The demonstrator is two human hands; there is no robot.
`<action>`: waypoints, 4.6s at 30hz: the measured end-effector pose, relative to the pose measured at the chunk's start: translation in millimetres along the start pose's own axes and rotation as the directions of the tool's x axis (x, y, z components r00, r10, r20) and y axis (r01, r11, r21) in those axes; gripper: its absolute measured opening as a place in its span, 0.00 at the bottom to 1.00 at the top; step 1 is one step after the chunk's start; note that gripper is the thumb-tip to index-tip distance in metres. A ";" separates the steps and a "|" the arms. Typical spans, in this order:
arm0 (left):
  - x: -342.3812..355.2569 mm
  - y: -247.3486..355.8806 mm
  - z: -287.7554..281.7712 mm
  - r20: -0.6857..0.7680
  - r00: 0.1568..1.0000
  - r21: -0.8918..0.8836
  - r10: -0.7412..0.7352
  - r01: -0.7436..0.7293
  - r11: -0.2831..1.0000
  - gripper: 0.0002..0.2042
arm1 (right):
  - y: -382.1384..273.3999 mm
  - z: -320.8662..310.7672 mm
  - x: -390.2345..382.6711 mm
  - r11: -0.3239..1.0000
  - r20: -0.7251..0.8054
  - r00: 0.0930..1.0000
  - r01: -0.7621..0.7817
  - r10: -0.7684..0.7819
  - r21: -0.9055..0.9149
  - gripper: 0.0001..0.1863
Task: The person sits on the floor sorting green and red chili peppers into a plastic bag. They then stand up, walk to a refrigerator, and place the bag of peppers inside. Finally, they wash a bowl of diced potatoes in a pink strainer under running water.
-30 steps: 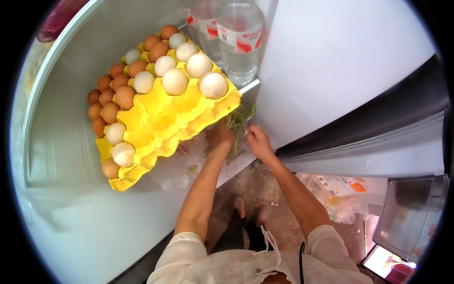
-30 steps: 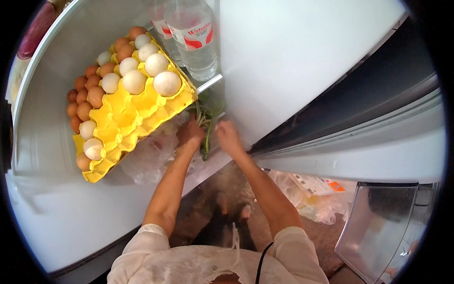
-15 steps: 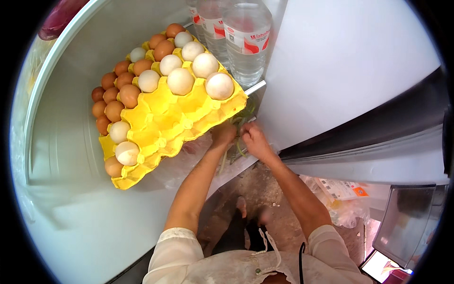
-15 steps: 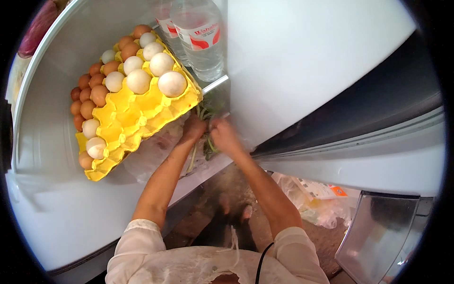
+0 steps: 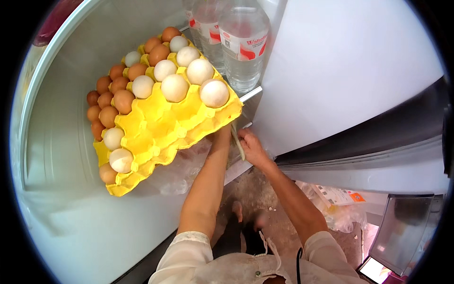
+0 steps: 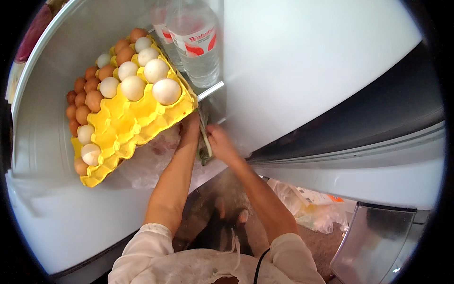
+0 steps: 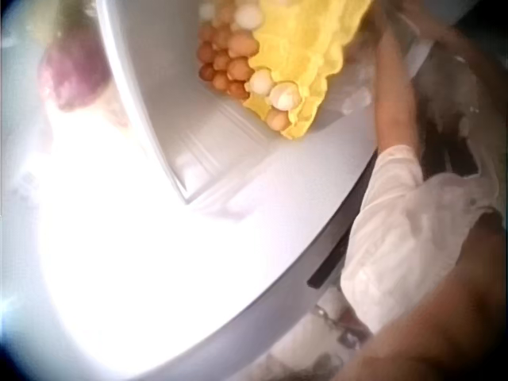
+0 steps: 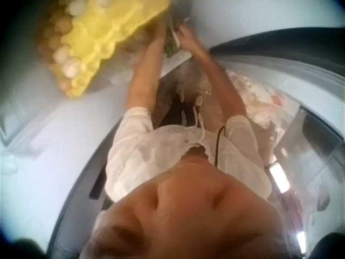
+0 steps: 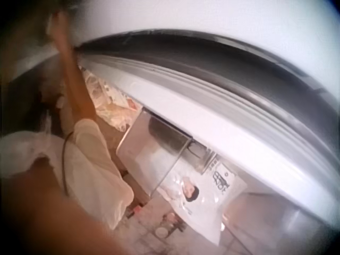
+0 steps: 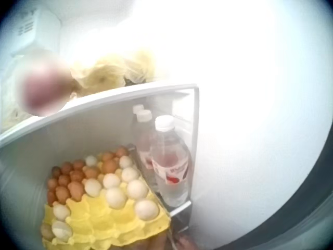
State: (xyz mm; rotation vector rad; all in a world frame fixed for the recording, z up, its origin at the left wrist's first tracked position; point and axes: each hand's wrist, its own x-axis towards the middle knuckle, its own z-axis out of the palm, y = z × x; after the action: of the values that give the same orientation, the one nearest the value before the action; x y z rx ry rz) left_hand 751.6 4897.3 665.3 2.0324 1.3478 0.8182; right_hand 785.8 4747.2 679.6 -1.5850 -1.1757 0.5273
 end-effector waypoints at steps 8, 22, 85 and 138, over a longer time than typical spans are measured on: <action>9.4 -2.8 4.0 0.063 0.998 0.011 -0.026 0.026 1.000 0.21 | 4.7 25.8 3.8 0.886 0.014 0.961 -0.260 0.276 0.384 0.07; -44.0 13.1 -71.4 0.361 0.921 -0.249 -0.147 0.247 0.937 0.16 | -19.5 46.3 11.1 0.565 0.059 0.846 -0.404 0.530 0.719 0.09; -49.4 -9.8 -66.6 0.361 0.902 -0.214 -0.238 0.328 0.920 0.18 | -7.2 68.1 2.7 0.401 0.052 0.878 -0.269 0.476 0.875 0.10; -35.2 -69.0 -55.1 0.177 0.981 -0.053 -0.080 0.091 0.994 0.14 | 0.4 39.5 3.1 0.249 0.257 0.836 -0.414 0.484 0.876 0.06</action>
State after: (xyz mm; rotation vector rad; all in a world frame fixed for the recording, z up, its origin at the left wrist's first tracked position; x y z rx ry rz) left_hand 658.9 4894.2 644.5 1.9360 1.2867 0.6203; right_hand 755.5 4768.6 665.8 -0.8512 -0.1391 1.2513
